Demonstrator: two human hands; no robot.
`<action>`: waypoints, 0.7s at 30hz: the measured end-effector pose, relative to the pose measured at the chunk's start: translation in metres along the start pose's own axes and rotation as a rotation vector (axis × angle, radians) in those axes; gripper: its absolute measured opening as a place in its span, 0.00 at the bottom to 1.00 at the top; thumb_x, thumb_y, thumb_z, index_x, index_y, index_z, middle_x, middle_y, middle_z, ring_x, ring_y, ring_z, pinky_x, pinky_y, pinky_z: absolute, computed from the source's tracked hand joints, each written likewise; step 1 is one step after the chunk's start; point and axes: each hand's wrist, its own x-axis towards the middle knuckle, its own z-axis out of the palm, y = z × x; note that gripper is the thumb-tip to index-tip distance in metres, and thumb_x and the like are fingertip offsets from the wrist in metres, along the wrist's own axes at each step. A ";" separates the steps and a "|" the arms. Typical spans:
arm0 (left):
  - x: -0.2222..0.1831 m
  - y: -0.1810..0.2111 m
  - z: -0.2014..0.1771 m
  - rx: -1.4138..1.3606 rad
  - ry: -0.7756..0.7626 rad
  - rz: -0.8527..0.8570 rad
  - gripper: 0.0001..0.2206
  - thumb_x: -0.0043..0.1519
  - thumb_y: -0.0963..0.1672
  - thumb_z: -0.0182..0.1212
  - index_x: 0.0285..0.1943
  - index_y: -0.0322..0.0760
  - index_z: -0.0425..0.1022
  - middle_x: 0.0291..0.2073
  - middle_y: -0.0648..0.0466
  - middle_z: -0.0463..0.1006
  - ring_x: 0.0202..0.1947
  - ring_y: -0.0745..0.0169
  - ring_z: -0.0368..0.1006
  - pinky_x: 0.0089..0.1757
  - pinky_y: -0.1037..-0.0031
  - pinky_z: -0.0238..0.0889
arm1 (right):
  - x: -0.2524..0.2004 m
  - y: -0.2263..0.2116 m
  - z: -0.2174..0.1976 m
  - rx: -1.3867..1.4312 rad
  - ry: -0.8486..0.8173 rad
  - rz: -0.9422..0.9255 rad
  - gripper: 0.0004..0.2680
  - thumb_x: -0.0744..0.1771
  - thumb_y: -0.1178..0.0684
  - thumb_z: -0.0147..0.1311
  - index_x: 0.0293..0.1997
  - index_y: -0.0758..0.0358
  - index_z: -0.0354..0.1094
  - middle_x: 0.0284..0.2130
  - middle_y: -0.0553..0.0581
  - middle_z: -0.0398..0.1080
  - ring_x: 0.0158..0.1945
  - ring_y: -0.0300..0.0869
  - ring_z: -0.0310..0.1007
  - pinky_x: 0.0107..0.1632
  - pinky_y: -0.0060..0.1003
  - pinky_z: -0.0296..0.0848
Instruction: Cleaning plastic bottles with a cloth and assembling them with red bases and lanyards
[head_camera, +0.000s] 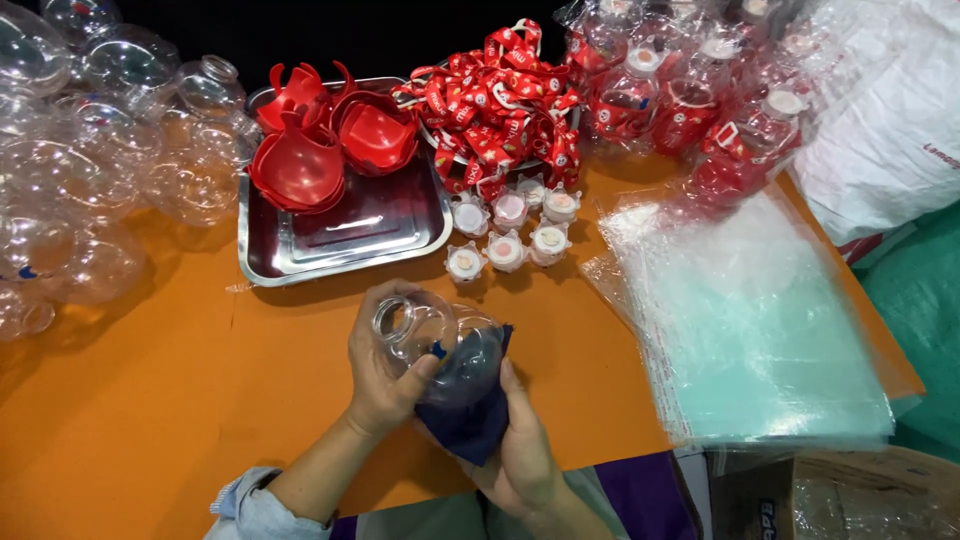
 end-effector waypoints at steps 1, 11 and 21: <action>0.000 -0.002 -0.002 0.004 0.005 -0.001 0.31 0.54 0.57 0.63 0.57 0.34 0.66 0.45 0.50 0.76 0.47 0.58 0.74 0.51 0.68 0.67 | 0.000 -0.001 -0.001 -0.003 -0.001 0.005 0.26 0.68 0.36 0.35 0.69 0.62 0.63 0.64 0.67 0.69 0.64 0.55 0.67 0.62 0.57 0.68; 0.003 -0.006 -0.004 -0.161 -0.158 0.000 0.34 0.55 0.58 0.65 0.60 0.32 0.65 0.48 0.50 0.74 0.51 0.57 0.74 0.53 0.68 0.67 | 0.005 -0.010 -0.013 -0.109 0.049 -0.076 0.22 0.70 0.41 0.37 0.66 0.63 0.66 0.59 0.65 0.73 0.59 0.49 0.71 0.59 0.43 0.68; -0.002 -0.027 0.002 -0.289 -0.077 -0.169 0.34 0.56 0.59 0.66 0.60 0.34 0.62 0.51 0.51 0.71 0.54 0.62 0.70 0.54 0.71 0.66 | 0.017 -0.016 -0.021 -0.218 -0.029 -0.350 0.18 0.65 0.53 0.52 0.60 0.74 0.67 0.50 0.71 0.75 0.52 0.57 0.76 0.56 0.50 0.75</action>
